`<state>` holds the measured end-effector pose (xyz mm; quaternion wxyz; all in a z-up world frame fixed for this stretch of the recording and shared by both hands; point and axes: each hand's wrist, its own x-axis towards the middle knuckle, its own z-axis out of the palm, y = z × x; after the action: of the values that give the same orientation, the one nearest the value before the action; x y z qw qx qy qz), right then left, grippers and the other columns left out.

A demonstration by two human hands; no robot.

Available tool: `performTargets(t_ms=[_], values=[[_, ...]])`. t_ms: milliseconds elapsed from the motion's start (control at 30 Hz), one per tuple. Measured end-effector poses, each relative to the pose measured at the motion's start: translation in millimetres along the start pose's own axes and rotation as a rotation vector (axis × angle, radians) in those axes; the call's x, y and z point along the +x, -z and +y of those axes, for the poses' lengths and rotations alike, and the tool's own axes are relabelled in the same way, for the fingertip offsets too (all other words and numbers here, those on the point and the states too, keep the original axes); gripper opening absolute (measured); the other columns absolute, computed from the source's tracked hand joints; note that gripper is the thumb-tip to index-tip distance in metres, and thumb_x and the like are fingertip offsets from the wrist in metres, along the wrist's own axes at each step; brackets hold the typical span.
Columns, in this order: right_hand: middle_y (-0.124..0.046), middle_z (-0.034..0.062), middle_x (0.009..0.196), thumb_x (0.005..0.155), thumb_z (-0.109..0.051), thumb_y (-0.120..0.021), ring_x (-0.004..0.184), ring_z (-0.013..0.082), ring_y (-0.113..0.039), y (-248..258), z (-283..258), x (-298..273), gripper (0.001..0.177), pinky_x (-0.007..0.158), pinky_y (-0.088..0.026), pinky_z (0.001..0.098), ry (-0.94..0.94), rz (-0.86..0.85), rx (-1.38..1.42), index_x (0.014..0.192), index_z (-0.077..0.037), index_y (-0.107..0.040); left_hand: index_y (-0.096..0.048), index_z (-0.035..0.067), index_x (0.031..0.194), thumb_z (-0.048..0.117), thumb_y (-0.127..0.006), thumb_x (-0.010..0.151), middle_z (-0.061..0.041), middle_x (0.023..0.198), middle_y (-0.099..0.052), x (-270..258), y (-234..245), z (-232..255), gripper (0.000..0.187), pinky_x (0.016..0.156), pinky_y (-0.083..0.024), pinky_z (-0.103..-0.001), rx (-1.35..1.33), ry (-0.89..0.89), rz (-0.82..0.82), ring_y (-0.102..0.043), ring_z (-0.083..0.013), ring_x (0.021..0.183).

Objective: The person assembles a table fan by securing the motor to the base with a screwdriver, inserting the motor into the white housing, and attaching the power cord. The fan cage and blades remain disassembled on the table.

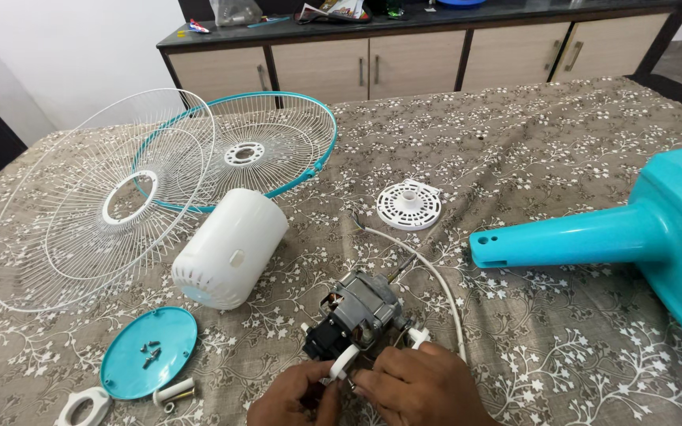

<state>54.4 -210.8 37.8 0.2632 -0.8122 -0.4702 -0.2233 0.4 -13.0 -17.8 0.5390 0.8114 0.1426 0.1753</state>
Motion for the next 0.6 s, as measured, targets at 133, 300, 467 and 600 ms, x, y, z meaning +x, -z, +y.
performTargets(t_ms=[133,300,467,600], values=[[-0.064,-0.0052,0.072,0.087,-0.028,-0.08,0.053,0.009,-0.061,1.2,-0.4,-0.6,0.013,0.046,-0.041,0.0319,0.003,0.025,-0.003,0.097,-0.019,-0.08,-0.084,0.015,0.1,0.007,-0.082,0.075,-0.005,0.07,-0.081,-0.6,-4.5,-11.4,0.027,0.055,-0.059,-0.025,0.032,-0.015,-0.005,-0.076,-0.0084,0.059],[-0.064,-0.0046,0.074,0.087,-0.027,-0.08,0.055,0.0105,-0.061,2.5,-1.4,-0.2,0.014,0.048,-0.043,0.0329,0.034,0.026,-0.02,0.098,-0.019,-0.079,-0.083,0.018,0.108,0.006,-0.079,0.08,-0.006,0.072,-0.079,7.1,-0.7,-29.2,0.031,0.055,-0.054,-0.026,0.068,-0.008,-0.174,-0.071,-0.0096,0.058],[-0.065,-0.0045,0.076,0.088,-0.027,-0.079,0.056,0.0101,-0.063,2.6,-1.6,0.0,0.015,0.048,-0.043,0.0324,0.031,0.037,-0.021,0.1,-0.018,-0.08,-0.082,0.016,0.111,0.004,-0.075,0.084,-0.007,0.08,-0.079,19.9,1.3,-25.3,0.031,0.059,-0.055,-0.027,0.046,-0.2,-0.367,-0.074,-0.012,0.066],[-0.067,-0.0047,0.076,0.087,-0.027,-0.08,0.058,0.0099,-0.065,2.6,-2.8,0.8,0.012,0.048,-0.044,0.0314,0.027,0.071,-0.023,0.096,-0.019,-0.081,-0.081,0.018,0.104,0.012,-0.083,0.073,-0.006,0.078,-0.079,0.2,-1.0,-25.3,0.031,0.057,-0.062,-0.03,-0.022,-0.293,0.056,-0.079,-0.0119,0.063]])
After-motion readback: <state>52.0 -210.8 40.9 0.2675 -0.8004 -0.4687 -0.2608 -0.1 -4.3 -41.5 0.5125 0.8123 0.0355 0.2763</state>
